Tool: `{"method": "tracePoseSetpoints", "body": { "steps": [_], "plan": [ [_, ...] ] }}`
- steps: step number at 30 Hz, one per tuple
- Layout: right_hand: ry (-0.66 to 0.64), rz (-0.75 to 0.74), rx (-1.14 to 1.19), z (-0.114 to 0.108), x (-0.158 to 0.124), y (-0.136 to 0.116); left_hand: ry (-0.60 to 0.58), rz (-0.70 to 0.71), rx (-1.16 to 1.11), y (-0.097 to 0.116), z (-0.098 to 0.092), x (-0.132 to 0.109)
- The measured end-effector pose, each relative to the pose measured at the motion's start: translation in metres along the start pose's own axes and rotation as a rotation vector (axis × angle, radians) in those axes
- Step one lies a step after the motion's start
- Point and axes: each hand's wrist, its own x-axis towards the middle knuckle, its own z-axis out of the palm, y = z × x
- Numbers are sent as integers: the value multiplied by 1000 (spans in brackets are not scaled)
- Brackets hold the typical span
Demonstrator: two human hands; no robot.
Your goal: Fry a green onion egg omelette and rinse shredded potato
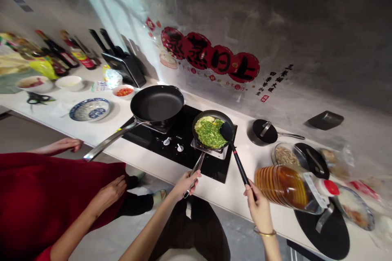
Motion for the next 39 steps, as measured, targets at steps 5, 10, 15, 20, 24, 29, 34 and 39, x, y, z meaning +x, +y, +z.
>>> {"method": "tracePoseSetpoints", "body": {
  "steps": [5, 10, 15, 20, 24, 29, 34, 39],
  "plan": [
    [-310, 61, 58, -40, 24, -65, -45, 31, -24, -2, -1, 3],
    [-532, 15, 149, -69, 43, -131, -74, 48, -38, -4, -4, 4],
    [-312, -170, 217, -62, 74, -167, -98, 56, -54, -5, -5, 4],
    [-94, -242, 59, -30, 98, -207, -115, 57, -65, -2, -6, 4],
    [-70, -284, -37, -11, 115, -235, -122, 54, -72, -4, -6, 5],
    [-136, -249, -77, 2, 133, -242, -121, 52, -78, -7, -6, 7],
    [-141, -213, -81, 5, 144, -236, -119, 41, -70, -5, -6, 6],
    [-170, -141, -124, 10, 157, -237, -119, 46, -55, -4, -7, 5]
  ]
}}
